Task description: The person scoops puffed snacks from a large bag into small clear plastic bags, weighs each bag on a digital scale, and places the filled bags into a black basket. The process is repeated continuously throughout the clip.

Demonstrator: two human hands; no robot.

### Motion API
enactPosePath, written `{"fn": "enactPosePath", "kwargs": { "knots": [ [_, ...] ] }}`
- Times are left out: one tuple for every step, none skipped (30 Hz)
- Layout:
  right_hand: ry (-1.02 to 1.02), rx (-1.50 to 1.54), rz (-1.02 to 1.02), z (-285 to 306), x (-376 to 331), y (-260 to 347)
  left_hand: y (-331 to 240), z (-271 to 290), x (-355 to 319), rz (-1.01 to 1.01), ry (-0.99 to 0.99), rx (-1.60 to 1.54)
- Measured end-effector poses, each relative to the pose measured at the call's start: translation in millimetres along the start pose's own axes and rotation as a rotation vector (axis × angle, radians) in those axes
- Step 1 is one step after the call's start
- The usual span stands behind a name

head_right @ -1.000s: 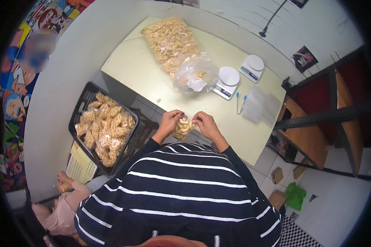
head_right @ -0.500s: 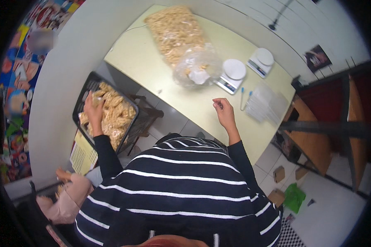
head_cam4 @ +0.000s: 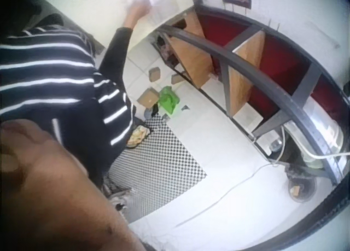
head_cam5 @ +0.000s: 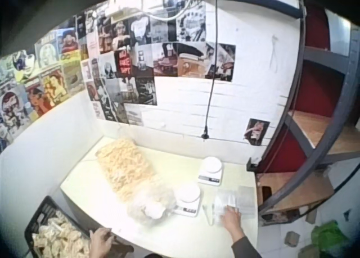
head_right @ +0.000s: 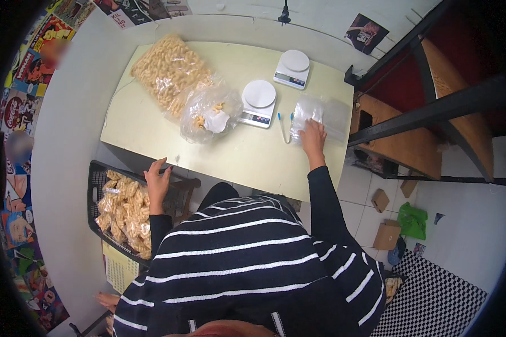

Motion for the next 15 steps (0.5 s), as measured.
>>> {"fn": "enactPosePath", "kwargs": {
  "knots": [
    [0.026, 0.028, 0.002, -5, 0, -3, -3, -1, 3, -0.004, 0.003, 0.003],
    [0.051, 0.057, 0.002, -9, 1, -6, -6, 0, 7, -0.009, 0.008, 0.006],
    [0.078, 0.084, 0.002, -10, 1, -7, -8, 1, 10, -0.017, 0.017, -0.004],
    [0.054, 0.119, -0.034, -11, 4, -9, -10, 3, 15, -0.037, 0.007, -0.035],
    [0.030, 0.154, -0.071, -10, 8, -11, -12, 5, 20, -0.058, -0.001, -0.066],
    [0.003, 0.188, -0.110, -8, 11, -12, -15, 8, 26, -0.080, -0.008, -0.099],
    [-0.084, 0.230, -0.102, -3, 13, -14, -18, 10, 32, -0.113, -0.024, -0.138],
    [-0.173, 0.271, -0.095, 3, 13, -17, -21, 12, 38, -0.148, -0.039, -0.178],
    [-0.265, 0.309, -0.084, 11, 15, -17, -27, 14, 45, -0.182, -0.056, -0.223],
    [-0.287, 0.325, -0.088, 24, 19, -10, -36, 17, 52, -0.231, -0.088, -0.289],
    [-0.311, 0.340, -0.094, 38, 21, -4, -47, 19, 59, -0.281, -0.117, -0.357],
    [-0.332, 0.350, -0.099, 56, 20, 5, -60, 21, 64, -0.328, -0.145, -0.428],
    [-0.235, 0.447, -0.059, 66, 21, 15, -77, 24, 69, -0.366, -0.164, -0.491],
    [-0.137, 0.542, -0.021, 75, 21, 25, -93, 23, 74, -0.437, -0.177, -0.489],
    [-0.039, 0.636, 0.019, 86, 20, 38, -109, 19, 79, -0.517, -0.139, -0.509]
  ]
}}
Point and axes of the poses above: each hand's wrist, its own x-axis towards the middle knuckle, its own z-axis out of the back of the hand, y = z × x, the point moved 2 cm from there along x, towards the middle knuckle, and after that the axes turned 1 degree about x, right-handed, at the moved point
